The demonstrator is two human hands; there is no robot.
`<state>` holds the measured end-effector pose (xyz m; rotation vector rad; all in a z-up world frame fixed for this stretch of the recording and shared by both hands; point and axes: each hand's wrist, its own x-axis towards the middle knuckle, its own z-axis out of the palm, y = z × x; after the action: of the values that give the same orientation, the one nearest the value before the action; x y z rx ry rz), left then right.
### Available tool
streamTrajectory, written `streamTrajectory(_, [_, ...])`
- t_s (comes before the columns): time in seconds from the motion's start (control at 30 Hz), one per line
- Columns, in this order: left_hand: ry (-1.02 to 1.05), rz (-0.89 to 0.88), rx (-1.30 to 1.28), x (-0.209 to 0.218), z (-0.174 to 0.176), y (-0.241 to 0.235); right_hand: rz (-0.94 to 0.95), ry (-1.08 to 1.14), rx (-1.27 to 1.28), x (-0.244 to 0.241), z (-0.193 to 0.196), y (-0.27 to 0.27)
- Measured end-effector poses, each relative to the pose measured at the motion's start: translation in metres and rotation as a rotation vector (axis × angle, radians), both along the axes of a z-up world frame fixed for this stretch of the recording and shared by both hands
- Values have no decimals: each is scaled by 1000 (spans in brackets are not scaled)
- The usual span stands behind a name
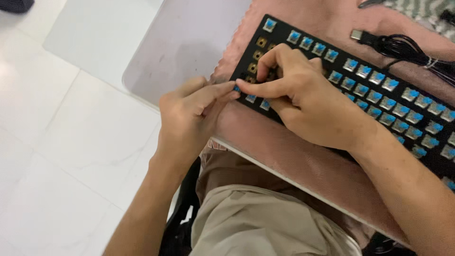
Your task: The person installs blue mechanical switches into a black keyboard PCB. They pick up switches from a pile on the right and press them into the switch sockets on the board one by one.
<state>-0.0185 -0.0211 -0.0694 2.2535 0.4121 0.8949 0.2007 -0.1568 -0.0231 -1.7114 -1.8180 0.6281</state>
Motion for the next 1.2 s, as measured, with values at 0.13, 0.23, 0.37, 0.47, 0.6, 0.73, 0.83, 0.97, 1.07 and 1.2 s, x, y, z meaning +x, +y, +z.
streamTrajectory(0.13, [-88,10,-30,1,-3,-2,18,7,8,-1,0,-2])
streamTrajectory(0.23, [-31,-14,-23,2,3,5,-19,-38,21,-2,1,-2])
streamTrajectory(0.37, [-15,-65,-19,2,2,13,-1,-58,73,-1,-2,-1])
streamTrajectory(0.47, [10,-65,-51,0,8,11,8,-71,90,0,-2,-1])
streamTrajectory(0.6, [86,-33,-189,1,28,5,52,-13,105,5,0,2])
streamTrajectory(0.73, [70,24,-243,2,25,3,-94,69,-3,2,16,3])
streamTrajectory(0.83, [67,-24,-201,3,26,3,-201,113,-4,6,27,0])
streamTrajectory(0.97, [113,0,-248,4,33,-1,-236,31,0,14,46,-5])
streamTrajectory(1.07, [122,-51,-214,5,42,-4,-227,-35,23,28,51,-10])
streamTrajectory(1.2, [157,-196,-32,10,42,-2,-270,-120,-61,37,66,-14])
